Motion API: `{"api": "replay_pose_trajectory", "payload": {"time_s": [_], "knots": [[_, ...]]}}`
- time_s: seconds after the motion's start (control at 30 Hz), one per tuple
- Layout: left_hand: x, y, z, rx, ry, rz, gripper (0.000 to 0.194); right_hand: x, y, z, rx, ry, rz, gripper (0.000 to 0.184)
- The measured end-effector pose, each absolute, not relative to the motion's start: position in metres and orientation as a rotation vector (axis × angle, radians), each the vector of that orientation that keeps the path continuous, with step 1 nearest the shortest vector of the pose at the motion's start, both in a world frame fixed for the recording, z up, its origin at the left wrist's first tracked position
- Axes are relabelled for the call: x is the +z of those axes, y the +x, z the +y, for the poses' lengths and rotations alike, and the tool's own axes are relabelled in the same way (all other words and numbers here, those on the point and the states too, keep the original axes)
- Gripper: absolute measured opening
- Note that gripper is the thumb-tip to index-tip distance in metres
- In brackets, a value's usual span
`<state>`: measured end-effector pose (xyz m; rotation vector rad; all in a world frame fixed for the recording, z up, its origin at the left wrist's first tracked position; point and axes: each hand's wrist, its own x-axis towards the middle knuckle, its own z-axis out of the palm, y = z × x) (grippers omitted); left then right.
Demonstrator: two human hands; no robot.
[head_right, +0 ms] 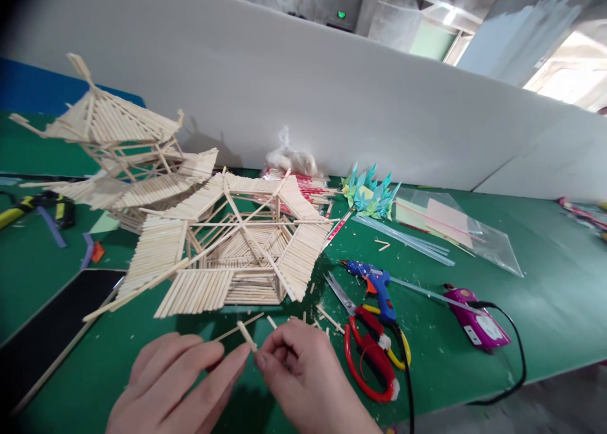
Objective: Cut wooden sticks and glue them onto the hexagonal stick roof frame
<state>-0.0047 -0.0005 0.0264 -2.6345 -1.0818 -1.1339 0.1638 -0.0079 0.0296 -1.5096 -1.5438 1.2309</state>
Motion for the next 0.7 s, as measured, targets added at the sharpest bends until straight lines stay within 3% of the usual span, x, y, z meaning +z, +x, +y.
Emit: {"api": "replay_pose_trajectory", "payload": {"time_s": [0.1, 0.33, 0.5, 0.7], "knots": [[0.029, 0.001, 0.003, -0.919, -2.604, -1.047, 0.027, 0.039, 0.171, -0.012, 0.944, -1.52, -1.873, 0.012], [0.023, 0.014, 0.0, -0.949, -2.741, -0.988, 0.04, 0.053, 0.173, -0.017, 0.674, -1.553, -2.255, 0.021], [0.023, 0.014, 0.002, -0.864, -2.852, -1.094, 0.03, 0.043, 0.211, -0.027, 0.636, -1.737, -1.966, 0.017], [0.033, 0.018, 0.004, -1.265, -3.041, -1.372, 0.014, -0.014, 0.289, -0.044, 0.227, -2.215, -1.722, 0.024]]}}
